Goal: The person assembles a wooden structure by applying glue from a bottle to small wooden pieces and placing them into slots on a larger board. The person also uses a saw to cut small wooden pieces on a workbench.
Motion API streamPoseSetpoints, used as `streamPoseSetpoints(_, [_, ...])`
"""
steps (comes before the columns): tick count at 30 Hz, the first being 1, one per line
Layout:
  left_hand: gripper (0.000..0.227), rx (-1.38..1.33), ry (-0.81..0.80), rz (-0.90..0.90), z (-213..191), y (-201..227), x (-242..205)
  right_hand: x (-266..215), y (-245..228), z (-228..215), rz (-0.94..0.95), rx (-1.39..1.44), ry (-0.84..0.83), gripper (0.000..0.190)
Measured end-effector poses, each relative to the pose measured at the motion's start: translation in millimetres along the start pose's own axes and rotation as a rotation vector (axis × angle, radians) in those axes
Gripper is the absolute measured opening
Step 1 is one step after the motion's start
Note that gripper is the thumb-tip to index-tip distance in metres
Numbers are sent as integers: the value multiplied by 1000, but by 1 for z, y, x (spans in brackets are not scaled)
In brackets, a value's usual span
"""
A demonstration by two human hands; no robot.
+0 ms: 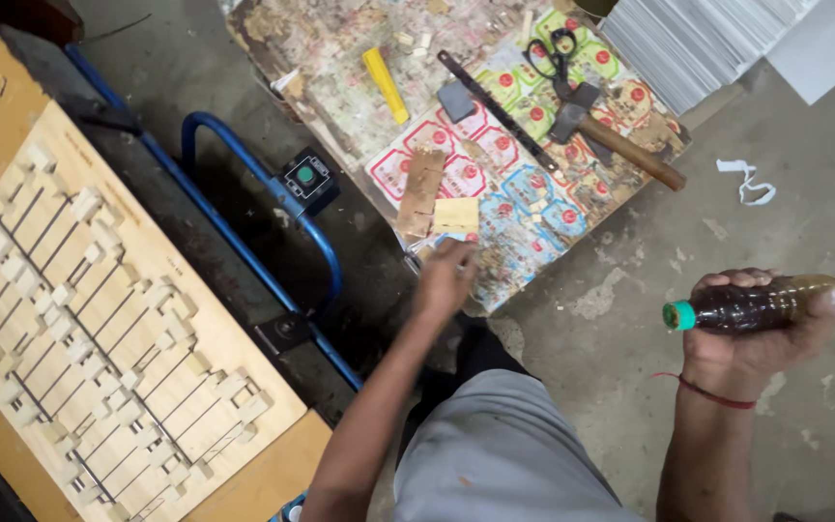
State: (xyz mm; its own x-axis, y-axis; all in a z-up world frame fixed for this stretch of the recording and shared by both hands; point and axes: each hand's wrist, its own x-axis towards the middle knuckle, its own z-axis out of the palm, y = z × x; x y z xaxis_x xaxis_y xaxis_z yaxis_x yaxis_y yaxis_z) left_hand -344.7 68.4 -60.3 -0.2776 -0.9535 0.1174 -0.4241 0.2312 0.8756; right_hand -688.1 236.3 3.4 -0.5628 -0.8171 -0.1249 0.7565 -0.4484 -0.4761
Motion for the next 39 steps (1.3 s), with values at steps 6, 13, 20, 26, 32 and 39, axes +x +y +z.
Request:
streamPoseSetpoints(6, [34,60,22,-34,131,-33,36,12,-9,-27,36,26,65,41])
streamPoseSetpoints(13, [32,232,136,-41,187,-48,63,46,-32,-46,127,43,134,40])
streamPoseSetpoints(20, [22,-995,130,-435,135,-9,24,100,17,25,220,-110,25,39])
streamPoseSetpoints(26, [23,-1241,295,-267,37,44,-31,80,115,136,424,-100,-287,37])
streamPoseSetpoints(32, [14,-1162,538,32,-32,60,-79,6,203,207,498,-56,-612,32])
streamPoseSetpoints(39, [14,-1097,645,30,-96,50,-125,-61,260,241,376,-122,-782,31])
